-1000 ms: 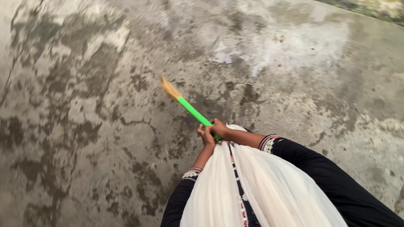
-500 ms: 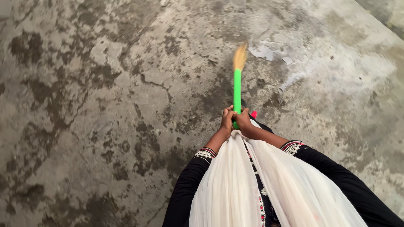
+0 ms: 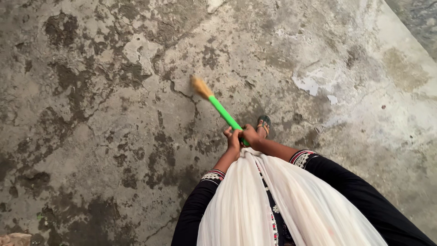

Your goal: The person sweeps an outdoor concrete floor using a broom with a green handle, moving dirt and debris toward the edge of the area.

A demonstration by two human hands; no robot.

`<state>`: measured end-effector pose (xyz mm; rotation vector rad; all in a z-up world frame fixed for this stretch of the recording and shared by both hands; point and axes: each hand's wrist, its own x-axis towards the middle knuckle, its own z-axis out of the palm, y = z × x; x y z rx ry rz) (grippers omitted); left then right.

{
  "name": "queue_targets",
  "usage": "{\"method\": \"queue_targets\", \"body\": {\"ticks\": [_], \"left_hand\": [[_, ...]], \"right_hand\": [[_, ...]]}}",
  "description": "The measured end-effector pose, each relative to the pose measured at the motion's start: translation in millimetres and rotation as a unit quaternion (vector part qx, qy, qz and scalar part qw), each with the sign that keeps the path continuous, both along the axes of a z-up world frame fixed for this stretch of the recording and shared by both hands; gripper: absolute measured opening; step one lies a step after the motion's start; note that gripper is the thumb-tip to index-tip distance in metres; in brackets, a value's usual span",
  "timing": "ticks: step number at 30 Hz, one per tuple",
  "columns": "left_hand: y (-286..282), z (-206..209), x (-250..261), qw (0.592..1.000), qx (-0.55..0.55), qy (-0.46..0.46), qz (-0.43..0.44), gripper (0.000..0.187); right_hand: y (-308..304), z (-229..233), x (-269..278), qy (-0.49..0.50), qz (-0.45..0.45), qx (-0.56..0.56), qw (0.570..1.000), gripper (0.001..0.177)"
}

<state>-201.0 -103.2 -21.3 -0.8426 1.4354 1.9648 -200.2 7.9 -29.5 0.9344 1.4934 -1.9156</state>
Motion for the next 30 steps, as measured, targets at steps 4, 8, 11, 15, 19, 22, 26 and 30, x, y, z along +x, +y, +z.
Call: {"method": "queue_targets", "body": {"ticks": [4,8,11,15,19,22,26,30], "left_hand": [[30.4,0.1,-40.1,1.0,-0.003,-0.009,-0.003,0.062],[59.2,-3.5,-63.6,0.984,-0.016,-0.074,-0.158,0.059],[99.1,-8.2,-102.1,0.966,-0.012,-0.06,-0.251,0.056],[130.8,-9.5,-123.7,0.965,0.046,0.048,-0.252,0.052],[118.7,-10.9,-136.9,0.973,0.073,0.056,-0.212,0.052],[108.0,-8.6,-144.9,0.981,0.072,0.112,-0.14,0.056],[99.3,-9.6,-149.3,0.978,-0.045,0.203,-0.03,0.056],[101.1,-14.5,-169.4,0.995,-0.095,0.021,0.007,0.057]], "right_hand": [[23.9,5.0,-29.9,0.011,0.023,0.039,0.999,0.034],[53.3,7.1,-26.3,-0.019,-0.099,-0.008,0.995,0.023],[81.3,8.4,-48.1,0.001,-0.19,-0.039,0.981,0.024],[98.8,9.7,-71.2,0.013,-0.275,0.053,0.96,0.042],[94.1,2.4,-94.0,0.115,-0.214,0.13,0.961,0.05],[85.0,0.3,-112.7,0.138,-0.153,0.124,0.971,0.048],[78.4,-2.9,-131.5,0.076,-0.081,0.04,0.993,0.055],[86.1,-5.7,-160.3,0.0,-0.014,0.002,1.0,0.04]]}}
